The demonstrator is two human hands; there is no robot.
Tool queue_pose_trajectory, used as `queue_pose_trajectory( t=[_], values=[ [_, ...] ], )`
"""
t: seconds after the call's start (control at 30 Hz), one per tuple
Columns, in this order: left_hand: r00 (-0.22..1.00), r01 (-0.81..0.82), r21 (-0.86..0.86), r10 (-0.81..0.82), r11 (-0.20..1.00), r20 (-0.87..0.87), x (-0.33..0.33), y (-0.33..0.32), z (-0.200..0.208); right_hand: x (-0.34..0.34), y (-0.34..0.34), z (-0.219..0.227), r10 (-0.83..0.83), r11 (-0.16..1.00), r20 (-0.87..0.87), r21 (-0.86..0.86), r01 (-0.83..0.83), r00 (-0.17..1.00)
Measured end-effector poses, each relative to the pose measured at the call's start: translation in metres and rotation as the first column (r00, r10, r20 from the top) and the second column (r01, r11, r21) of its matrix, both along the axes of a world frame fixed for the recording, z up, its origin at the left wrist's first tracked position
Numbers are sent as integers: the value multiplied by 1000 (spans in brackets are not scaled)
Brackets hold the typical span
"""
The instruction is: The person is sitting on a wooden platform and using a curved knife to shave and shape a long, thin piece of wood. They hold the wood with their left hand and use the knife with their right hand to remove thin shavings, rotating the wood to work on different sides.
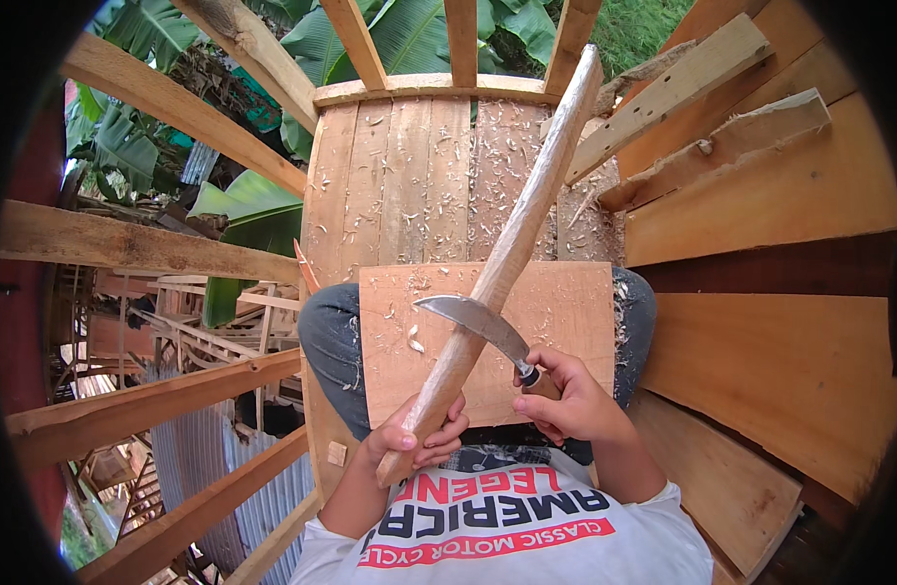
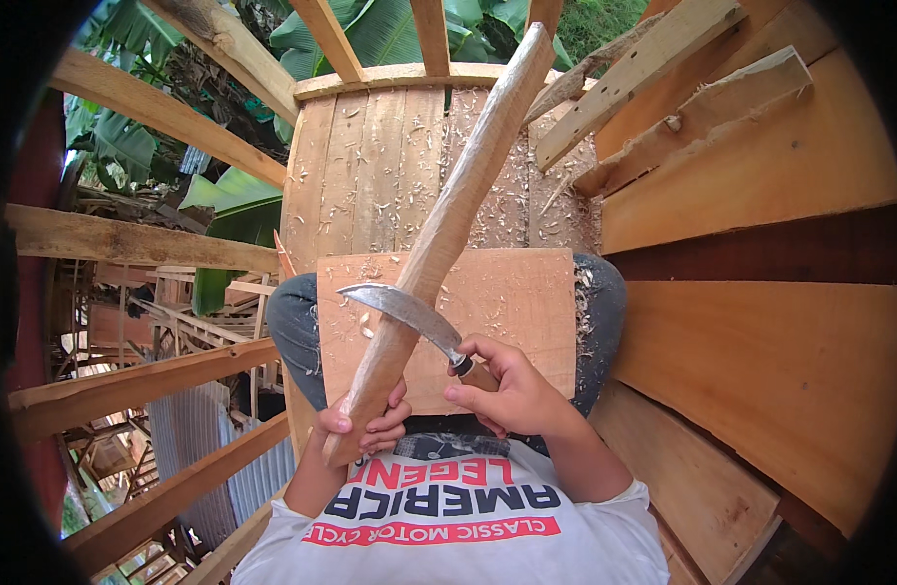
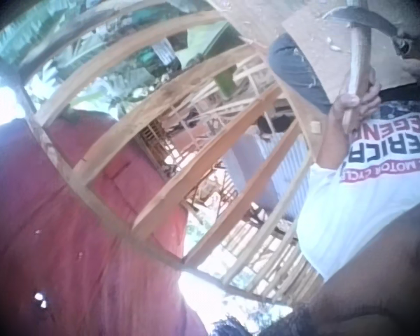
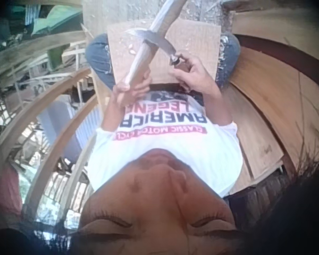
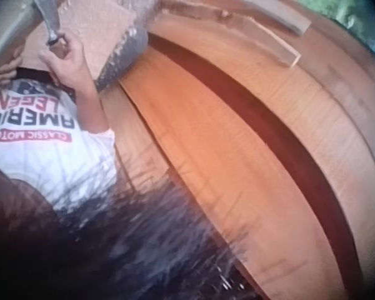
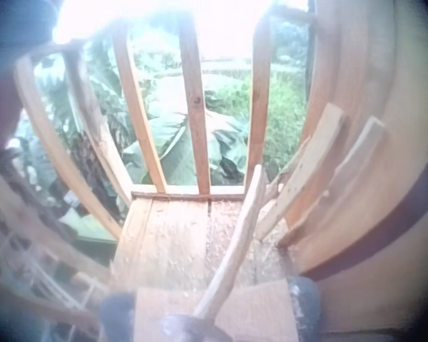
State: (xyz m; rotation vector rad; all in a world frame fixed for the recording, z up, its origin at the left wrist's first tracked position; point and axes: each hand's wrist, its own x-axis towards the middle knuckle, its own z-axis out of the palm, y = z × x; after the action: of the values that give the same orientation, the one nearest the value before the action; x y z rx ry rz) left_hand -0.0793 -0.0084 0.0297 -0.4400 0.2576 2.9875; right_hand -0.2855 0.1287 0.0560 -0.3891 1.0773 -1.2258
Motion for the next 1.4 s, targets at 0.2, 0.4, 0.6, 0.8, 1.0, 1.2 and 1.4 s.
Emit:
queue_pose_trajectory(
  t=[0.2,0.4,0.6,0.8,1.0,1.2,1.4],
  values=[
    [999,24,97,-22,995,-25,4,7,4,-24,13,-16,-447,895,-153,-70,441,882],
    [995,29,-58,-23,998,99,-10,17,18,-20,19,-1,-244,970,-661,-175,170,710],
    [973,124,-407,-31,905,228,-15,24,30,-18,21,-11,-153,986,-897,-110,125,414],
    [950,176,-516,-6,838,313,-14,31,41,-16,27,-26,-171,971,-970,-135,198,174],
    [955,133,-388,-14,912,296,-14,40,48,-35,19,-31,-234,952,-972,-223,209,27],
    [960,123,-302,-36,946,278,-6,38,43,-49,8,-33,-200,934,-976,-217,283,-88],
    [974,214,-504,-146,837,172,25,46,48,-121,35,-35,-305,682,-947,-140,718,105]
  ],
)
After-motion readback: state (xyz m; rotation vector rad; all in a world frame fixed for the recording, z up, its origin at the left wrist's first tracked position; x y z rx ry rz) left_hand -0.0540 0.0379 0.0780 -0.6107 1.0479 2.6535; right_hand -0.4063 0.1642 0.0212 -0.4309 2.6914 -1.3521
